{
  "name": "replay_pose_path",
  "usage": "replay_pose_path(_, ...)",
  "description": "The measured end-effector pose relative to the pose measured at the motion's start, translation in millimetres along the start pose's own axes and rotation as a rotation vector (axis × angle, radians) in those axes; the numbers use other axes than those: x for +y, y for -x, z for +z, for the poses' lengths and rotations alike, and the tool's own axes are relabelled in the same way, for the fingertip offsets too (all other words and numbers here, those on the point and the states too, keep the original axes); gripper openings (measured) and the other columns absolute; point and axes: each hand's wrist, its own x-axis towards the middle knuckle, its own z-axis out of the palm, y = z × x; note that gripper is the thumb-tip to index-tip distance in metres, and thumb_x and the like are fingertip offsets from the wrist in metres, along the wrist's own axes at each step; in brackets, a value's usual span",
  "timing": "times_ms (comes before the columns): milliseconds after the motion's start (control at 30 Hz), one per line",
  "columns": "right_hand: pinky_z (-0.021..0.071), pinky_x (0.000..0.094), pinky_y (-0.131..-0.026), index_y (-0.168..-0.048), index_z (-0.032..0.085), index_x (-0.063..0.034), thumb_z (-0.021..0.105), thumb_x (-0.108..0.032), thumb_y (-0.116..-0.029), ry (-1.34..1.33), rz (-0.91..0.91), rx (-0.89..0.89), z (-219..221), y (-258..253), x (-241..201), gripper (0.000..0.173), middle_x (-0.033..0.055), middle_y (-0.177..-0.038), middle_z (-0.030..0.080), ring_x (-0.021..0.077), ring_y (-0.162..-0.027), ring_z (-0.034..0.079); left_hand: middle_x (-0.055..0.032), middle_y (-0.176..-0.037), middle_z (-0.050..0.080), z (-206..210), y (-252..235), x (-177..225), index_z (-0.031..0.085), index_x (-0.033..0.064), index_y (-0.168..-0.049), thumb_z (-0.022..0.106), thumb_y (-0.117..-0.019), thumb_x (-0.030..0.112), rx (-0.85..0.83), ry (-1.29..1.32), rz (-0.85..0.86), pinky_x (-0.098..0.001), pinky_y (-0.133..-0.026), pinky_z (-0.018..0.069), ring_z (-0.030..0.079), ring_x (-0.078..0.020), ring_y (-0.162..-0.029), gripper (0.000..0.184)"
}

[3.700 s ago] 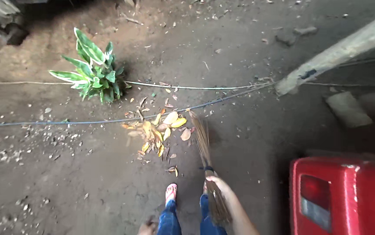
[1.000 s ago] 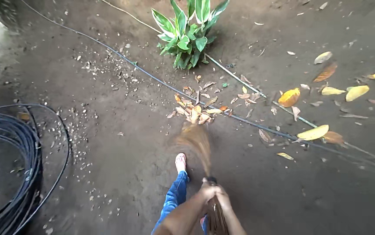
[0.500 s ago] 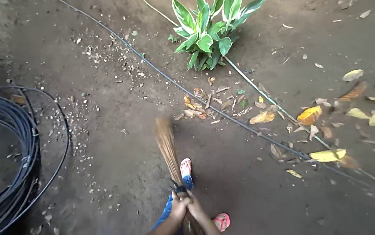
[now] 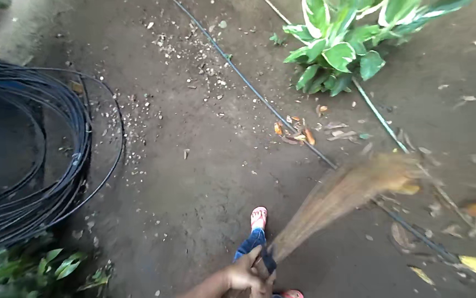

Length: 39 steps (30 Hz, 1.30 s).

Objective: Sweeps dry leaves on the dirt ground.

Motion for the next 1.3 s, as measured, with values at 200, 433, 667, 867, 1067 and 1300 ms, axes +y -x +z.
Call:
replay_pose_path(200,0.0465,0.0393,-0.109,-0.148,0.039,0.0099,0.061,-0.006,-0.0969,0.364,0.130,-0.610,93,-37,31,0.058,0.0252,-0.134,0.059,0.0261,-0.123,0.060,-0.0201,-0.118,0.064,-58,59,-66,0.021,0.0013,-0.155,0.075,-0.0657,0.014,0.828,0.487,-0.081,-0.0440,-0.089,0.0574,0.068,-0.0244,-0.102,0.105)
replay_pose_path(433,0.0412,0.0475,-0.112,-0.137,0.055,0.0046,0.052,-0.019,-0.1067,0.812,0.187,-0.922,251,-189,44,0.039,0.0258,-0.136,0.059,0.0330,-0.128,0.056,-0.0180,-0.100,0.065,-219,-15,-64,0.039,-0.0032,-0.141,0.063,-0.0953,0.008,1.107,0.713,-0.038,-0.0384,-0.075,0.0559,0.065,-0.0212,-0.084,0.052)
replay_pose_path(667,0.0460,0.0443,-0.107,-0.146,0.040,0.0105,0.059,-0.009,-0.0985,0.244,0.170,-0.327,207,-94,43,0.055,0.0292,-0.134,0.057,0.0314,-0.122,0.058,-0.0180,-0.133,0.059,-207,27,-41,0.018,0.0035,-0.158,0.076,-0.0725,0.025,0.463,0.247,-0.180,-0.0427,-0.098,0.0532,0.062,-0.0229,-0.116,0.106)
replay_pose_path(867,0.0487,0.0325,-0.103,-0.151,0.022,0.0092,0.063,-0.006,-0.0913,0.088,0.192,-0.368,154,-20,-1,0.074,0.0234,-0.132,0.053,0.0180,-0.117,0.058,-0.0173,-0.126,0.065,-134,75,-14,0.011,-0.0021,-0.158,0.084,-0.0646,0.026,0.396,0.293,-0.035,-0.0397,-0.097,0.0565,0.068,-0.0175,-0.108,0.122)
replay_pose_path(1067,0.0490,0.0364,-0.104,-0.129,0.061,0.0078,0.047,-0.006,-0.1051,0.294,-0.058,-0.144,72,-162,-57,0.031,0.0211,-0.123,0.066,0.0203,-0.115,0.063,-0.0216,-0.120,0.064,-103,-111,51,0.040,-0.0027,-0.144,0.080,-0.0752,0.011,0.397,0.176,-0.124,-0.0469,-0.095,0.0537,0.064,-0.0291,-0.109,0.081)
replay_pose_path(1300,0.0476,0.0353,-0.105,-0.157,0.014,0.0058,0.048,-0.003,-0.1007,-0.081,-0.054,0.201,65,-74,-66,0.066,0.0256,-0.138,0.050,0.0191,-0.121,0.056,-0.0233,-0.151,0.047,-72,-74,66,0.014,0.0047,-0.162,0.075,-0.0713,0.005,-0.162,0.049,-0.001,-0.0446,-0.109,0.0470,0.054,-0.0273,-0.131,0.109)
